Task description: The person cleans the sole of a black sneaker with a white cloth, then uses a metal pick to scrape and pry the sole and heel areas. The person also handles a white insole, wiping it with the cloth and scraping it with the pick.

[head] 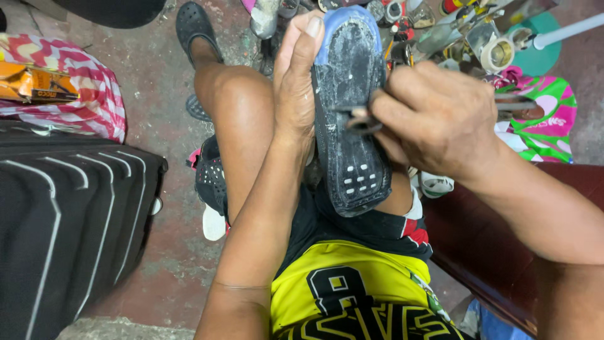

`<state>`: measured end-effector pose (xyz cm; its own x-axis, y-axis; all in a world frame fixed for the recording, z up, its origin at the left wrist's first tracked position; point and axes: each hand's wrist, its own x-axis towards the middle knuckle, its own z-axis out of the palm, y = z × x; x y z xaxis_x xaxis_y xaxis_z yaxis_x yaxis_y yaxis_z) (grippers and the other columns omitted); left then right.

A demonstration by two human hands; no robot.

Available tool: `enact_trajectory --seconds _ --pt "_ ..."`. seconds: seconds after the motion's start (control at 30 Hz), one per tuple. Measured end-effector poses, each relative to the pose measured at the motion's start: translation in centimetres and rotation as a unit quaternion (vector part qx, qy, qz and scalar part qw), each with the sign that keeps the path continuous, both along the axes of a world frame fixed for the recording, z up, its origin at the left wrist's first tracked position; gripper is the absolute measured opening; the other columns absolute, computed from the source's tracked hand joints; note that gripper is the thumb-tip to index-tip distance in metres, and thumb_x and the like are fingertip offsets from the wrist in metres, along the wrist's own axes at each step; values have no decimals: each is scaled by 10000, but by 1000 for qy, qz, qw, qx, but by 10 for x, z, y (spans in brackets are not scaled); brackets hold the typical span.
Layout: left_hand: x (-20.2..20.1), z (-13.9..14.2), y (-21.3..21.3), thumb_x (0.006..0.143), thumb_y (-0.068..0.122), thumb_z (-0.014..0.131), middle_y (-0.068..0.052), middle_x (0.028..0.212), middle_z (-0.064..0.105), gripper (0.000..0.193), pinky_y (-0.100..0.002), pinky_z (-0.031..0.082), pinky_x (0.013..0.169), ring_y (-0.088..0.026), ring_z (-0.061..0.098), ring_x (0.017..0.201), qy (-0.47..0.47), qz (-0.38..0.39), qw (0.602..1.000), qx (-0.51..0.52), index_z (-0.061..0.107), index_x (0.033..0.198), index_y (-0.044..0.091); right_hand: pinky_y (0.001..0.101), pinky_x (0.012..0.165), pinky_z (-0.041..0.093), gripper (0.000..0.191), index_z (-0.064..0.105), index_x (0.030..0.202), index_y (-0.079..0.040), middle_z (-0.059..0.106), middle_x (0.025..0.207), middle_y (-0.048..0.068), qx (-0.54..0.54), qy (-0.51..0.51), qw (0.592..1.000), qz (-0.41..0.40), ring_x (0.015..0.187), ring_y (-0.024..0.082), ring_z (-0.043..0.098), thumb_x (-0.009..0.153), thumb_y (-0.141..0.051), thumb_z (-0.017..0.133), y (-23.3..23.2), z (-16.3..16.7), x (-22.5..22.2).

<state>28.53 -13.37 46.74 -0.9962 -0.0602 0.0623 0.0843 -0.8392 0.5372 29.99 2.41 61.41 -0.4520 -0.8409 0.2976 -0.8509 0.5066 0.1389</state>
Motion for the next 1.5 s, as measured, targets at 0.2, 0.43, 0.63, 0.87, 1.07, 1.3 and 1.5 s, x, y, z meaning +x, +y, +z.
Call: enact_trajectory --seconds 0.2,0.43,0.63,0.87,1.07,1.3,1.5 --pt "-4 -8 4 1095 322 677 -46 1014 660 350 -249 535 861 -85 626 916 12 30 999 -13 588 1192 -2 349 530 442 254 640 848 -111 514 782 39 18 -12 1000 15 661 217 567 772 -259 832 3 8 -1" --pt "-5 -11 7 1092 308 683 -42 1006 666 341 -235 515 844 -69 611 901 14 41 999 -26 590 1197 -3 338 518 450 214 660 853 -104 543 776 27 30 -22 999 30 649 197 574 780 -229 818 7 12 2" --pt "-2 -7 12 1092 288 695 -44 1001 673 318 -232 521 828 -72 624 890 28 29 999 -14 581 1195 8 342 542 450 241 640 876 -101 538 805 39 9 9 1000 5 675 205 575 838 -240 832 12 9 0" --pt "0 -7 9 1097 302 684 -49 1012 676 327 -236 529 840 -74 627 897 27 40 999 -20 589 1197 6 373 589 460 225 632 903 -96 515 821 45 6 -89 996 29 711 227 578 846 -212 816 24 -1 8" --pt "0 -4 12 1096 299 674 -62 1009 680 317 -243 535 845 -86 635 897 16 44 999 -14 587 1188 8 388 532 431 270 612 836 -99 510 790 69 -11 -83 996 9 668 241 579 838 -233 846 30 -16 8" --pt "8 2 9 1117 328 602 -87 1010 691 312 -290 569 857 -130 679 898 36 32 999 -10 578 1180 24 395 562 439 238 657 923 -87 527 832 64 -53 -123 991 5 711 255 593 902 -211 860 29 -23 10" --pt "13 8 6 1124 372 568 -106 1040 683 366 -325 577 892 -162 687 933 22 35 999 4 571 1218 18 387 579 472 267 627 867 -86 510 805 65 -36 -139 988 48 709 255 603 820 -233 845 21 -26 12"
